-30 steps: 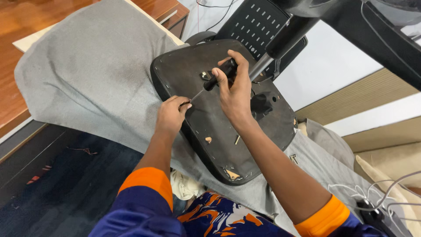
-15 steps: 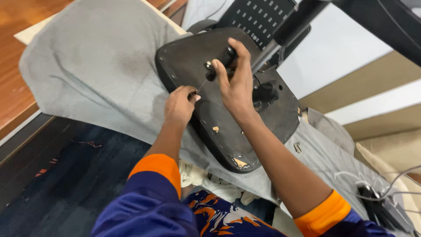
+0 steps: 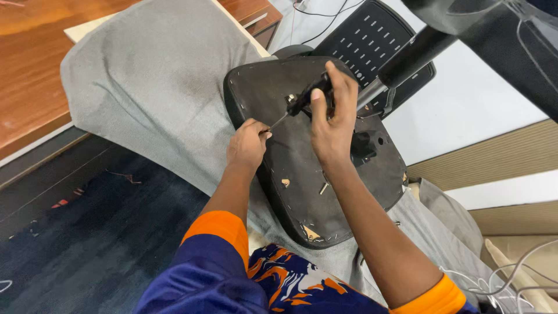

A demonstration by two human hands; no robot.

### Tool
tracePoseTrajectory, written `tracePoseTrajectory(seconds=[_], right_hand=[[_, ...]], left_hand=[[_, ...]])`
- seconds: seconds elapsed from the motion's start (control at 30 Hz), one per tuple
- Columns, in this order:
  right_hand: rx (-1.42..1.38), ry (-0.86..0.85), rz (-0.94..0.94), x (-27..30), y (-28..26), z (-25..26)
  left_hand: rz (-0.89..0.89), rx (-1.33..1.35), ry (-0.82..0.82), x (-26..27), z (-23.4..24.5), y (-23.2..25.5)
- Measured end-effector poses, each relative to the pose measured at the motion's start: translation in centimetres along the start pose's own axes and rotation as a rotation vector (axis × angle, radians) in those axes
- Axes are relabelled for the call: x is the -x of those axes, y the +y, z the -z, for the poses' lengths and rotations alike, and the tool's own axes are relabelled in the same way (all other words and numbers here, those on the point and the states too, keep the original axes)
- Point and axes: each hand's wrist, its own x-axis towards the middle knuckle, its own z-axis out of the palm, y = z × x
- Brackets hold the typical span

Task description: The person sits on the floor with an office chair seat resting on a cushion and uses a screwdriver to unscrew screws from the metal mounting plate on the underside of the seat, removing the screws one at a time and setting them on the cloth beside the seat.

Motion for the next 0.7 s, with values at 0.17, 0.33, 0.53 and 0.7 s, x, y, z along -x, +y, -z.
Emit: tracePoseTrajectory(seconds=[0.17,0.33,0.53,0.7], right_hand=[[-0.160,-0.019,0.030,-0.2,0.9,0.3],[-0.109,-0.026,-0.006,0.3,1.0,0.8],[-0.292,-0.058,-0.258,-0.3,0.5,1.1],[-0.196,-0.046,-0.215,-0.6,0.3,0.7]], left_hand=[[-0.038,0.017,0.083,0.0,-0.9,-0.6],[-0.111,-0.001,0.119,-0.7,-1.8,-1.7],[-0.271,-0.080,0.111,-1.5,-2.6,-2.4],[-0.275,-0.018,0.060,-1.0,-1.8,-2.4]])
